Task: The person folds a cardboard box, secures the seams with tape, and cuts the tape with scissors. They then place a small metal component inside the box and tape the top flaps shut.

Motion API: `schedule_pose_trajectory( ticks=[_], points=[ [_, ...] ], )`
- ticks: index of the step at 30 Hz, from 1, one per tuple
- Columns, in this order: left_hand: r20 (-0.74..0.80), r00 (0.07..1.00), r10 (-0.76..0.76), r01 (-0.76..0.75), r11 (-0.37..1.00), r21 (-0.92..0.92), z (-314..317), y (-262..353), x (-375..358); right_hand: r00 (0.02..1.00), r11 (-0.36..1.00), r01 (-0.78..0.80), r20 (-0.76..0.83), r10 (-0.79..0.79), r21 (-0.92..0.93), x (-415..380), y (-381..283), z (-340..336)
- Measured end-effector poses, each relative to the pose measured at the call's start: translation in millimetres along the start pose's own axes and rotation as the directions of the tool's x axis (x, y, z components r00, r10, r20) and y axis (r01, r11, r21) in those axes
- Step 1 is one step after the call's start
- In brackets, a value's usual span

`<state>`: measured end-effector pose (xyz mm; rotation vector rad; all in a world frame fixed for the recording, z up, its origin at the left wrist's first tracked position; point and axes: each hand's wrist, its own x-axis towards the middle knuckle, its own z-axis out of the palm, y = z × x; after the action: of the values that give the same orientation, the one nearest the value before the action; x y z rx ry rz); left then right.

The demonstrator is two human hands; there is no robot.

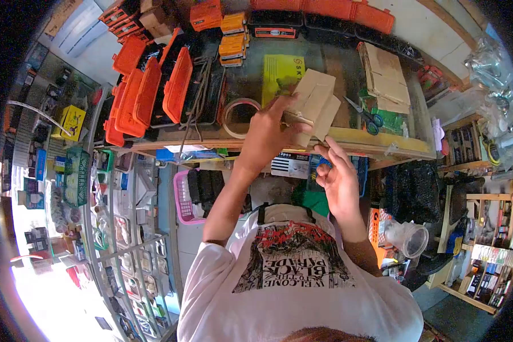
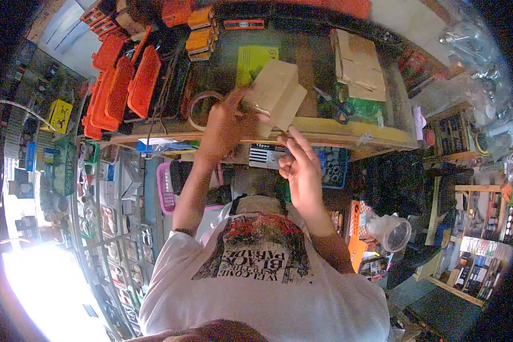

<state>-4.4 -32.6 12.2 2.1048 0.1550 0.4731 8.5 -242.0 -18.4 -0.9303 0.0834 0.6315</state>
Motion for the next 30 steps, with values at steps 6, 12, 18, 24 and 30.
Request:
schedule_pose_trajectory(
  ticks=[6,12,18,24,30],
  points=[
    [-0.232,0.971,0.059,-0.023,0.988,0.154,33,6,-5,0.995,0.995,0.095,-0.022,-0.095,-0.007,5,17,-5],
    [-0.279,0.96,0.028,-0.111,0.951,-0.29,22,29,-17,0.955,0.948,0.288,0.12,-0.272,-0.136,11,19,-22],
    [-0.11,0.992,0.063,-0.107,0.883,-0.457,11,71,-47,0.75,0.652,0.659,0.274,-0.602,-0.375,-12,33,-50],
    [-0.106,0.96,0.259,-0.279,0.906,-0.318,2,88,-62,0.684,0.892,0.452,0.633,-0.363,0.022,-42,44,-66],
    [-0.182,0.877,0.445,-0.48,0.837,-0.263,-1,81,-62,0.793,0.958,0.264,0.59,-0.151,-0.11,-51,1,-29]
  ],
)
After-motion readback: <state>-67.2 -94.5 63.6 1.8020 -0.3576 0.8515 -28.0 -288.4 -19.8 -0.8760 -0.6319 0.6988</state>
